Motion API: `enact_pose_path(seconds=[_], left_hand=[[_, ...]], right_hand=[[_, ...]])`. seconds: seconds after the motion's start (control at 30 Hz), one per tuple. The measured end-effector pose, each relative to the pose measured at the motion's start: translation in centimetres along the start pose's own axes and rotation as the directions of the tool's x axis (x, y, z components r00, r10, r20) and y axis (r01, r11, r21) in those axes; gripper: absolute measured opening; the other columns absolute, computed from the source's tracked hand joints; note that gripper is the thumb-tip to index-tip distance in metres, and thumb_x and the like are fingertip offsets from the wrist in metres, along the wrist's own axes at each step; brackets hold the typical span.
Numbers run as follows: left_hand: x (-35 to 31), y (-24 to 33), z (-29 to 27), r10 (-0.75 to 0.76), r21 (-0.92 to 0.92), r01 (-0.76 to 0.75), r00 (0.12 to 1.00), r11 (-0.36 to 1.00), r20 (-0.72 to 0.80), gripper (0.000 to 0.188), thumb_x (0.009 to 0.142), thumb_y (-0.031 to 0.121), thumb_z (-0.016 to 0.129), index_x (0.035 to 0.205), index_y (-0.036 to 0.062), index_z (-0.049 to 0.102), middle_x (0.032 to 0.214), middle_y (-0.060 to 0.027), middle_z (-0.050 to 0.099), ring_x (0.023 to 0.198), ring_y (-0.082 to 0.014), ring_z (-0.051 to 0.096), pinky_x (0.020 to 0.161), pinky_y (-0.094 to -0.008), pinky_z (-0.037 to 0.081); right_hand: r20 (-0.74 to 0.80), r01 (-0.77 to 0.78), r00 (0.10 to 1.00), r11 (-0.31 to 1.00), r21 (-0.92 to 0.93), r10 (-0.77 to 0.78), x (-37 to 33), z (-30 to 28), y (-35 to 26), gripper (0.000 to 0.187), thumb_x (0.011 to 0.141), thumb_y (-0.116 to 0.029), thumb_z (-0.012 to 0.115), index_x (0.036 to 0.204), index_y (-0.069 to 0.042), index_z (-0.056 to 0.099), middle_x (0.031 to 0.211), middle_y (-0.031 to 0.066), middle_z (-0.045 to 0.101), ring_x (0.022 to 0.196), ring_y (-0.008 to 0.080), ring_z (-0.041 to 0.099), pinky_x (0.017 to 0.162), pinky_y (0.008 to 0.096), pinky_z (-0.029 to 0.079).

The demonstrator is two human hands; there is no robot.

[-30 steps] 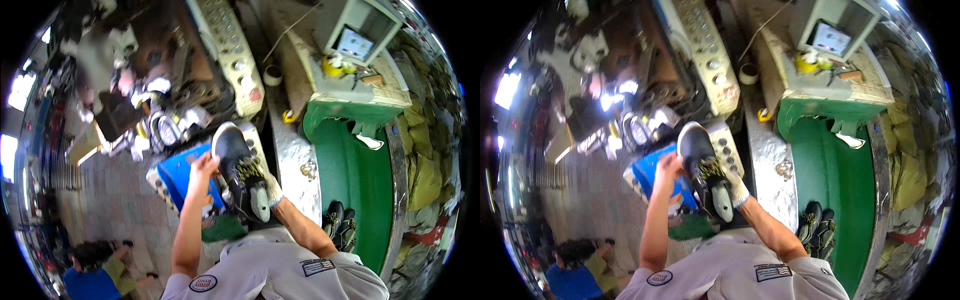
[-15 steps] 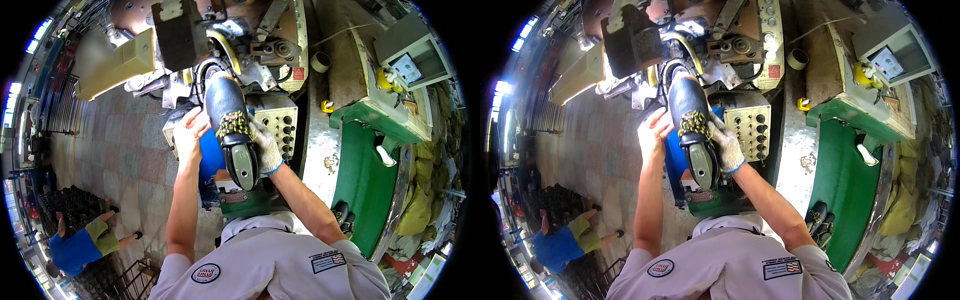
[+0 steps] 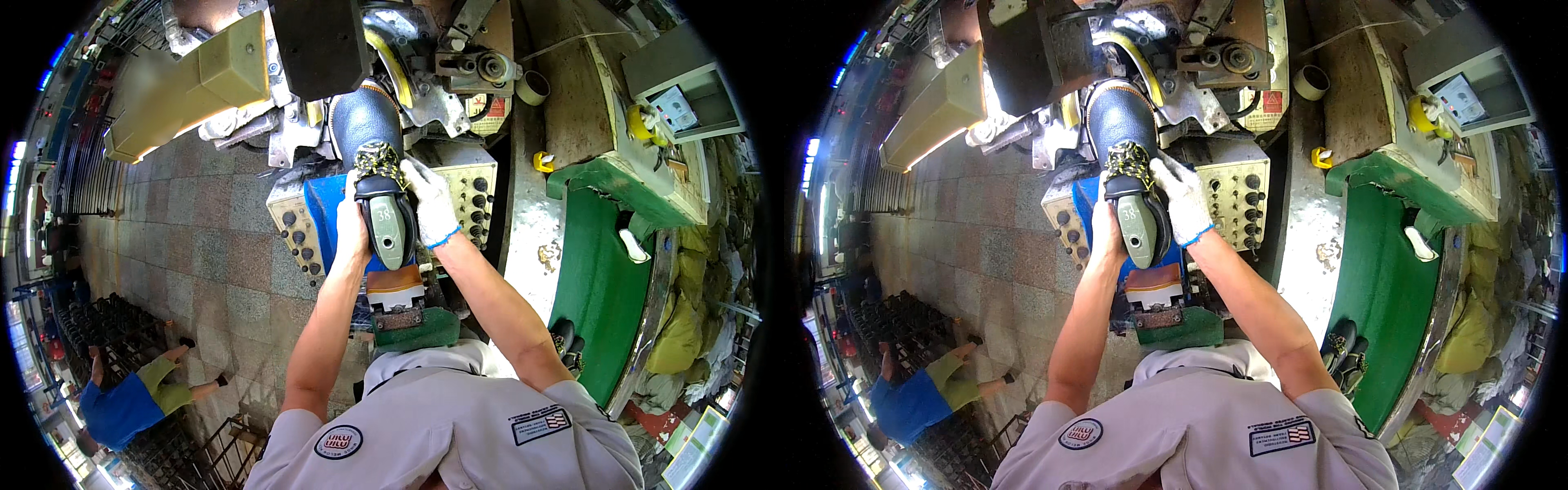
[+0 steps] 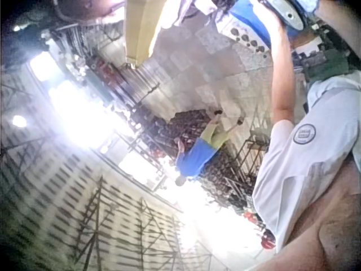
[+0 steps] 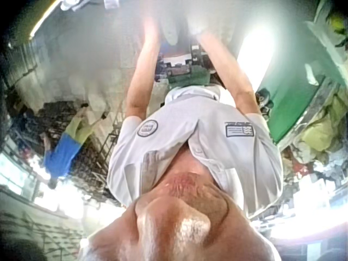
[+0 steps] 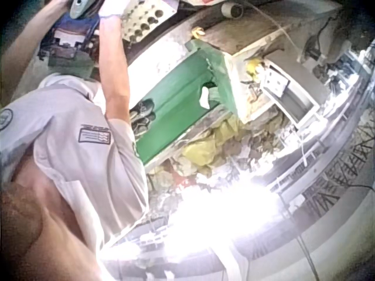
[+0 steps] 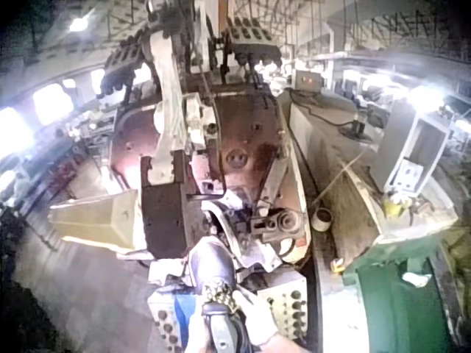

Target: The person operates a shoe-lasting machine by positioning shoe uppers mounted on lasts onto the machine's mold, pressing buttons to initiate the stretching and shaping process, and then placing the partially finished shoes onto a conveyor belt.

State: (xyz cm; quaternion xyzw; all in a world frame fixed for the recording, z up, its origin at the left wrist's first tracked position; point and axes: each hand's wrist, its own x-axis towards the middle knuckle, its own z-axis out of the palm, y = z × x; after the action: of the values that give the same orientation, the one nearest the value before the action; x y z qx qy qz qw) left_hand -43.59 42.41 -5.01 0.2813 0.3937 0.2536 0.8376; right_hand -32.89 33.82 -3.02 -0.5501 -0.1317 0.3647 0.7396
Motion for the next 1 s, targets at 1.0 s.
enact_pose_path(seconds=[1.0], left_hand=[[3.0, -0.8, -2.6, 0.317, 0.206, -0.375, 0.911, 0.904, 0.265, 0.062, 0.106, 0.056, 0.037, 0.133, 0.0039, 0.057, 0.109, -0.0073, 0.07, 0.096, -0.0167, 0.069, 0.087, -0.0333, 0.056]], right_hand=[[-0.125, 0.014, 0.992, 0.998, -0.063, -0.022, 0.4, 0.7, 3.7, 0.044, 0.102, -0.036, 0.062, 0.114, 0.005, 0.072, 0.103, 0.0064, 0.074, 0.088, 0.0097, 0.061, 0.081, 0.0291, 0.051]])
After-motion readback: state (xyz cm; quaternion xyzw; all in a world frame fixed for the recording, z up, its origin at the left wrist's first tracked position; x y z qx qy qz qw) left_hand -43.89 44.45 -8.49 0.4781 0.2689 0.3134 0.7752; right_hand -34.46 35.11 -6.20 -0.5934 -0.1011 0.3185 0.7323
